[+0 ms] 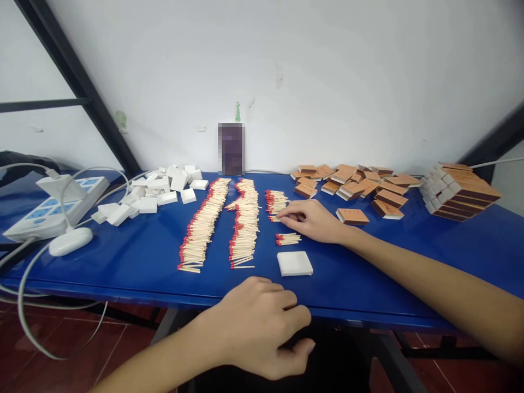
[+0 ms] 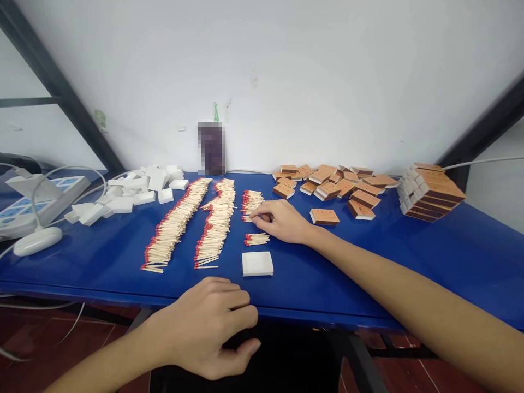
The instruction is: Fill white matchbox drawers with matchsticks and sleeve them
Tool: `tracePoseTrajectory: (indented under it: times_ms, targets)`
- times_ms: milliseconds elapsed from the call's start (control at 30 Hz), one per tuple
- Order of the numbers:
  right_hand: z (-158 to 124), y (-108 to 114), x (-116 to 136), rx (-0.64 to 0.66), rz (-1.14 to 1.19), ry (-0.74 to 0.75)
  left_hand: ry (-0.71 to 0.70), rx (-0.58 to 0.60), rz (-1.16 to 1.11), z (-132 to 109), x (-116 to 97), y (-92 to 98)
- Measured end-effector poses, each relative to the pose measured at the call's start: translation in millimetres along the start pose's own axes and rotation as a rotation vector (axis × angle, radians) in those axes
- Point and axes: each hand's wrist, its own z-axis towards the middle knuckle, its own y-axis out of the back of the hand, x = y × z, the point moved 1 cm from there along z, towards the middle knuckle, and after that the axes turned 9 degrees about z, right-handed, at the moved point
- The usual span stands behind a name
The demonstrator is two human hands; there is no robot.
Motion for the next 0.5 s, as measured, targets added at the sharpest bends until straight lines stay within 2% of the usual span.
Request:
tracePoseTrajectory:
  times_ms: [500]
  targets:
    - [-0.9,0.0,-0.1,0.025,0.004,0.023,-0.001,-0.003,0.002,0.4,0.5,-0.6]
